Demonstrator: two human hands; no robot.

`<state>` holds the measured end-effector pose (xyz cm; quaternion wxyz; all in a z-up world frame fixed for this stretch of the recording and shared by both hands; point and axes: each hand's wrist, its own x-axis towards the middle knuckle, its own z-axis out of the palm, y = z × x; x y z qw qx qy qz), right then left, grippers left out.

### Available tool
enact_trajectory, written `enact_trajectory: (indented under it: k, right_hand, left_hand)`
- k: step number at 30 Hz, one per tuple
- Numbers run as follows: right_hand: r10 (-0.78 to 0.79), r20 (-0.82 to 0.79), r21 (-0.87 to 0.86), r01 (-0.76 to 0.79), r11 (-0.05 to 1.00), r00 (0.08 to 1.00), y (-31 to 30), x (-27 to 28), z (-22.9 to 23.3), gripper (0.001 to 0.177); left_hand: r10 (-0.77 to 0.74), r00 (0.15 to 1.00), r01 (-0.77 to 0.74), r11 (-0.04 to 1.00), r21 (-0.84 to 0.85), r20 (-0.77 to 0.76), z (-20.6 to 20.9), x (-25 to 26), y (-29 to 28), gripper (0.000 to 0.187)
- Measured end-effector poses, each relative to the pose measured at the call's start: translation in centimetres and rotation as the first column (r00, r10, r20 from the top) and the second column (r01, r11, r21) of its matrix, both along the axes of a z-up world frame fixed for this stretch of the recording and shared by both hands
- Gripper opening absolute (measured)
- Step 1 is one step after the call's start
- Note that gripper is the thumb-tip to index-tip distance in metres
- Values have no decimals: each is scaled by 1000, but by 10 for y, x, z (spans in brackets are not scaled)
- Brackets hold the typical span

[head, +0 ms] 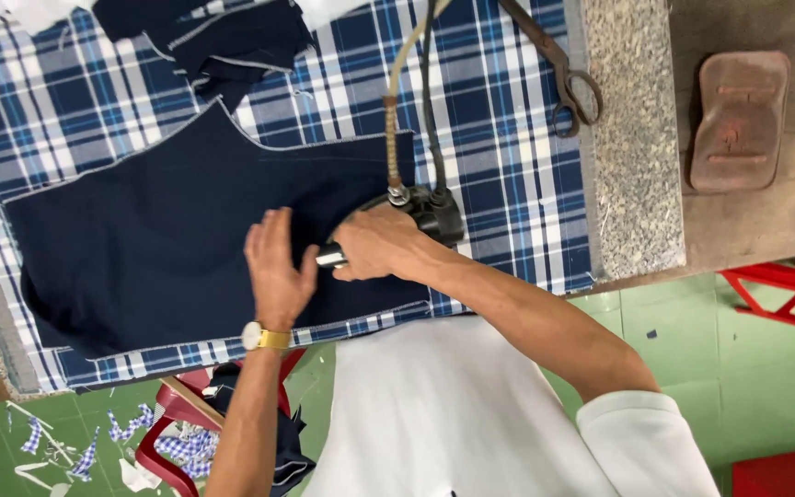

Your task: The person irons a dark blue fabric piece on a plaid-covered table using a steam iron. They smooth the fabric with their hands, use a wooden block to press a section, and trim loose threads with scissors before continuing to iron.

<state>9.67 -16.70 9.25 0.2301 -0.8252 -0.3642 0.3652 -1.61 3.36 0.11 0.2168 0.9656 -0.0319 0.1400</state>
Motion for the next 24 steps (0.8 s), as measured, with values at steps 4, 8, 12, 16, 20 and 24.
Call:
enact_trajectory:
  k: [4, 8, 12, 16, 20, 24]
  right_hand:
    - [-4, -53, -115, -3, 993, 999, -21, 5, 28, 51]
    - [-13, -80, -191, -3, 982, 997, -48, 10, 37, 46]
    - [-48, -120, -251, 17, 968, 992, -69, 11, 40, 54]
    - [-42, -134, -341, -6, 940, 990, -72, 12, 41, 50]
    - [-37, -92, -354, 2, 935, 995, -74, 8, 36, 48]
    - [-47, -81, -353, 15, 936, 996, -60, 7, 30, 49]
  left_hand:
    - [-100, 995, 98, 993, -67, -29, -4, 3, -29, 76]
    - [-183, 982, 179, 980, -83, -40, -12, 3, -42, 71]
    - [-186, 981, 182, 979, -88, -47, -11, 5, -42, 68]
    - [-217, 973, 209, 973, -101, -79, -10, 5, -34, 66]
    - [-207, 975, 200, 976, -89, -81, -11, 5, -23, 63]
    - [-150, 988, 147, 987, -59, -45, -14, -1, -2, 57]
